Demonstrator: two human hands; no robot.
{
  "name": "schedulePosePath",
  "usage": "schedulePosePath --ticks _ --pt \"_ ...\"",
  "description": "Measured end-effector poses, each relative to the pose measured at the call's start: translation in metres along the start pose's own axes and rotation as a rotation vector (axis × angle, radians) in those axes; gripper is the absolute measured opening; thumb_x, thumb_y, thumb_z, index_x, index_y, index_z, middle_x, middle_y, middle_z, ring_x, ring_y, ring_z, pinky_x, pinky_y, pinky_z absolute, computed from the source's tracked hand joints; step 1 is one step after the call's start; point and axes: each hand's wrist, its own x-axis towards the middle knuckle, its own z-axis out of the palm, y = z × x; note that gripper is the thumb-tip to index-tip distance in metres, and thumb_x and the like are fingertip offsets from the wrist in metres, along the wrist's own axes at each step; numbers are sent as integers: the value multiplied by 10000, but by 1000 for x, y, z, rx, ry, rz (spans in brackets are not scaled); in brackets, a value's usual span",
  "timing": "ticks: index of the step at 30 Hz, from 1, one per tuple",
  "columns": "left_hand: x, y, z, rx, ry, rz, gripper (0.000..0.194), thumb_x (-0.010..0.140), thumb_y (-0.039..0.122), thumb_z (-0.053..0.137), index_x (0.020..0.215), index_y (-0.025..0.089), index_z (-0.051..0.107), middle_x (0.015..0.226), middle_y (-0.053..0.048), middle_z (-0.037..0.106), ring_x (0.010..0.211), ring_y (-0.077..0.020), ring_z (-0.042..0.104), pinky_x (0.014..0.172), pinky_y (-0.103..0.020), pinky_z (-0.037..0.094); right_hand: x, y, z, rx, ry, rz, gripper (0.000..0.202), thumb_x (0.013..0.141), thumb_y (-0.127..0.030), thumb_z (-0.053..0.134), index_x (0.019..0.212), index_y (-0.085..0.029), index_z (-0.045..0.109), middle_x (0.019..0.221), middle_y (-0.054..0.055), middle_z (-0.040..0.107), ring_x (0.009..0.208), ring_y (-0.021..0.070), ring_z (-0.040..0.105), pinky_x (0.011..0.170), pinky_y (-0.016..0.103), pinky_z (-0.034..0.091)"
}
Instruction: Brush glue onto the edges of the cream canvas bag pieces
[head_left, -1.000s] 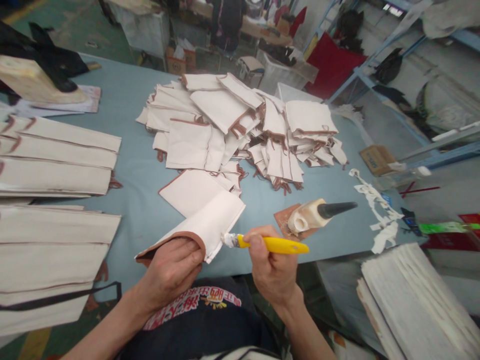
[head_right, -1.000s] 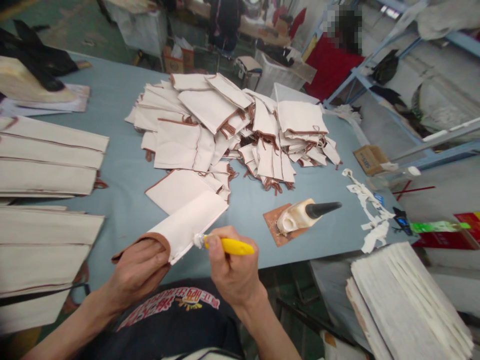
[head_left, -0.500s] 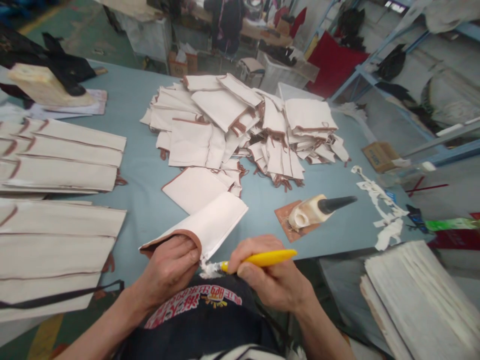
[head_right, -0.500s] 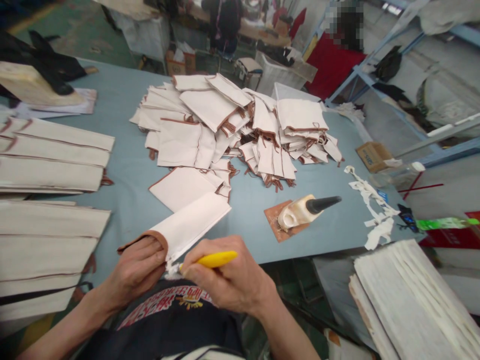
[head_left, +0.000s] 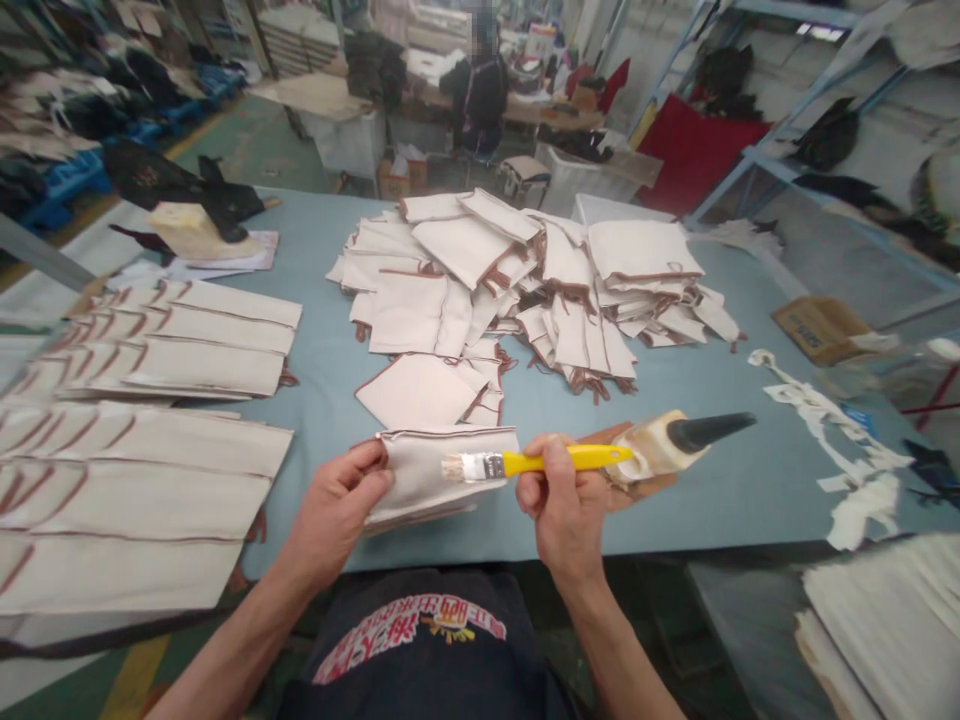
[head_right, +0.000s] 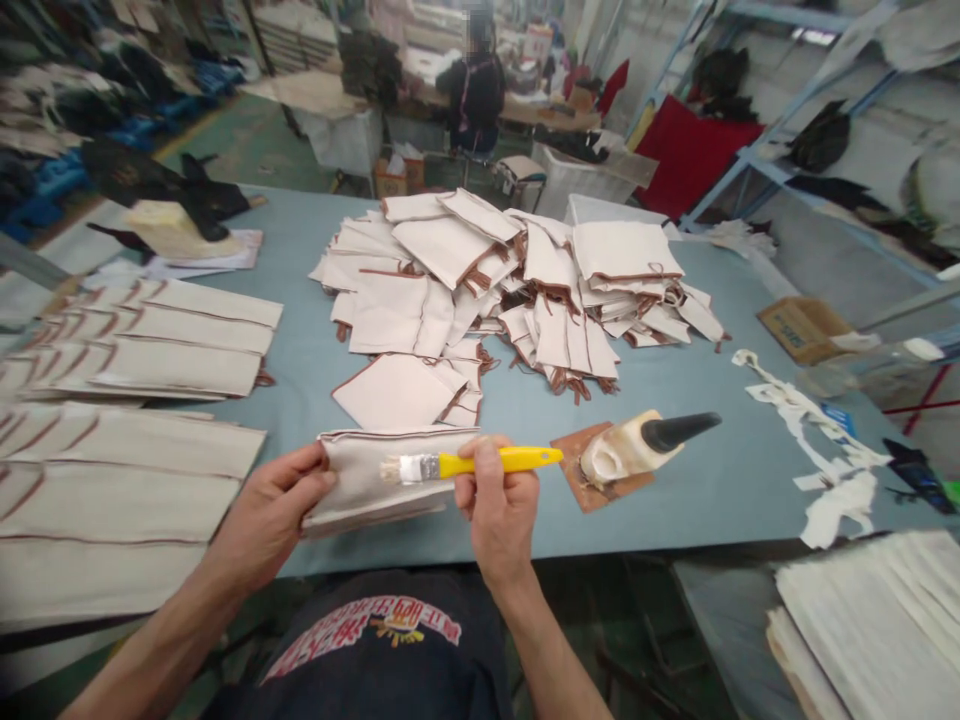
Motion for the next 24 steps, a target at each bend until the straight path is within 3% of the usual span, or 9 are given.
schedulePosePath --ticks 4,7,10,13,16,24 --pt "-6 0 4 -179 -76 -139 249 829 361 686 979 182 772 829 -19 725 768 -200 633 641 -255 510 2 4 21 43 -33 21 484 959 -655 624 803 -197 623 438 -83 487 341 78 397 339 178 308" --pt "-12 2 7 -251 -108 -188 327 808 366 731 1062 170 794 863 -38 761 838 -225 671 671 -258 520 6 12 27 -20 -108 -85 446 1019 -594 567 851 -188 648 482 -67 537 383 91 477 389 191 379" --pt "-15 6 8 -323 -111 -250 364 770 362 780 1070 158 810 816 -33 767 797 -215 680 664 -247 510 13 17 20 -171 -222 -346 362 1069 -485 530 917 -191 677 561 -37 615 469 117 579 472 223 463" --pt "-15 9 8 -386 -125 -299 347 734 348 813 1026 160 824 773 -20 763 707 -178 653 622 -224 485 20 10 5 -312 -398 -708 265 1087 -368 532 948 -214 696 708 13 733 603 140 689 586 250 536" --pt "-14 9 9 -450 -142 -330 324 720 336 824 999 173 830 750 -11 758 647 -154 627 593 -213 473 22 -2 -4 -361 -475 -945 212 1092 -319 536 985 -230 696 739 16 756 611 139 695 599 249 534" --pt "-12 12 14 -449 -113 -332 293 662 289 832 917 146 823 767 -20 754 669 -148 604 589 -198 470 22 0 -2 -356 -538 -985 230 1106 -319 511 991 -223 686 740 19 764 596 141 692 589 262 528"
